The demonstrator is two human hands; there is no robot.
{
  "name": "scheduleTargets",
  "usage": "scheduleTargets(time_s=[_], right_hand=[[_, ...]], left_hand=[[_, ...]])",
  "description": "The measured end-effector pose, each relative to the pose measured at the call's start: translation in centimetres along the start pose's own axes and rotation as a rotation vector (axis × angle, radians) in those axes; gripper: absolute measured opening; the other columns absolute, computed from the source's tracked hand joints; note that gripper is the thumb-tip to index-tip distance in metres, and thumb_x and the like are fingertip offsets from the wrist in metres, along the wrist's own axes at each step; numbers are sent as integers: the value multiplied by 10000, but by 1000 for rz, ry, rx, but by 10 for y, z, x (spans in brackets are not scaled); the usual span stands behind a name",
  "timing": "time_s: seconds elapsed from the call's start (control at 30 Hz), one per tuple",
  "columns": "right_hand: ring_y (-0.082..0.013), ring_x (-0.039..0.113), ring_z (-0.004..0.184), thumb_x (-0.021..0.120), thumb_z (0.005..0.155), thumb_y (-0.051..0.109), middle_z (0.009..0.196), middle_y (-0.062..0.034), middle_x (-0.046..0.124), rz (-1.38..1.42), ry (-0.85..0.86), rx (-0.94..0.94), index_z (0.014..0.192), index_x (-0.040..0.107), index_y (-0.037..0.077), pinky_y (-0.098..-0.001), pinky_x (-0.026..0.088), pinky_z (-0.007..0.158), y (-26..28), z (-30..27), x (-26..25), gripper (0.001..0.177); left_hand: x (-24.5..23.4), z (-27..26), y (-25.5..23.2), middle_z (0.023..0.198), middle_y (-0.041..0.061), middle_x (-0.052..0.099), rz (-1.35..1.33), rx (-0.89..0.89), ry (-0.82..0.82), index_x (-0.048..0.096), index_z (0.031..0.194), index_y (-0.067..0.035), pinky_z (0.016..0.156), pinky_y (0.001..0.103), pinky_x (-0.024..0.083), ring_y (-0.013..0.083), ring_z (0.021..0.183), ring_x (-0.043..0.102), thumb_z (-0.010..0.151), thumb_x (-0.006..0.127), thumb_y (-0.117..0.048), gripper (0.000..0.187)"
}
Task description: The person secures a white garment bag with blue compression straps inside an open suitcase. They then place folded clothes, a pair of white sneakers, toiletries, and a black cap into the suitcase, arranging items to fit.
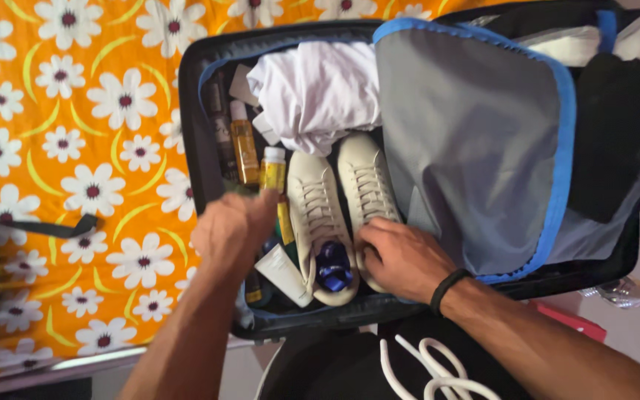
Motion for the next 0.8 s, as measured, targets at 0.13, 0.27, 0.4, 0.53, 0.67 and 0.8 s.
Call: scheduleTargets(time_s=[0.13,0.27,0.4,0.53,0.67,0.8], right_hand=[[-309,680,949,619,830,178,996,-64,675,-34,22,-11,981,692,110,-451,539,835,2,1,3,181],[-298,687,953,612,839,167,999,-57,690,-1,18,-11,960,700,112,-441,536,852,-1,0,4,159],[-290,692,952,610,846,168,993,-57,693,6,23,-31,943,696,113,-433,540,857,-2,-2,4,141],[-289,691,947,604,832,152,996,-59,694,35,22,-25,945,692,109,-432,537,863,-3,-3,1,150],[-279,692,954,595,847,167,1002,-46,698,16,62,35,954,692,117,-429,537,867,-4,0,1,153],[-278,695,952,590,857,177,1003,-44,699,20,82,51,960,692,119,-428,538,871,-3,0,0,156]], left_hand=[[-26,10,-3,1138,306,693,-164,62,-219,703,1198,-53,998,521,476,476,1115,655,917,501,-606,652],[-35,32,-24,1048,282,701,-352,252,-407,604,1131,-54,888,556,487,494,1017,655,976,584,-518,489],[-39,51,-38,975,232,725,-378,411,-598,565,1092,-56,840,535,511,457,948,682,896,755,-371,417],[-31,68,-47,944,232,714,-223,395,-553,563,1040,-44,787,542,515,460,887,679,855,814,-399,472],[-33,78,-46,900,231,712,-189,445,-607,609,962,-40,753,550,508,465,840,670,869,831,-410,441],[-37,99,-42,890,185,731,-357,470,-589,661,905,-60,801,512,524,418,873,695,863,830,-375,360]])
Point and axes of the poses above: each hand's wrist, its own z-axis towards the middle knuckle, its own x-axis out of the palm, y = z × x, the point moved 6 cm from there along z, towards the middle knuckle
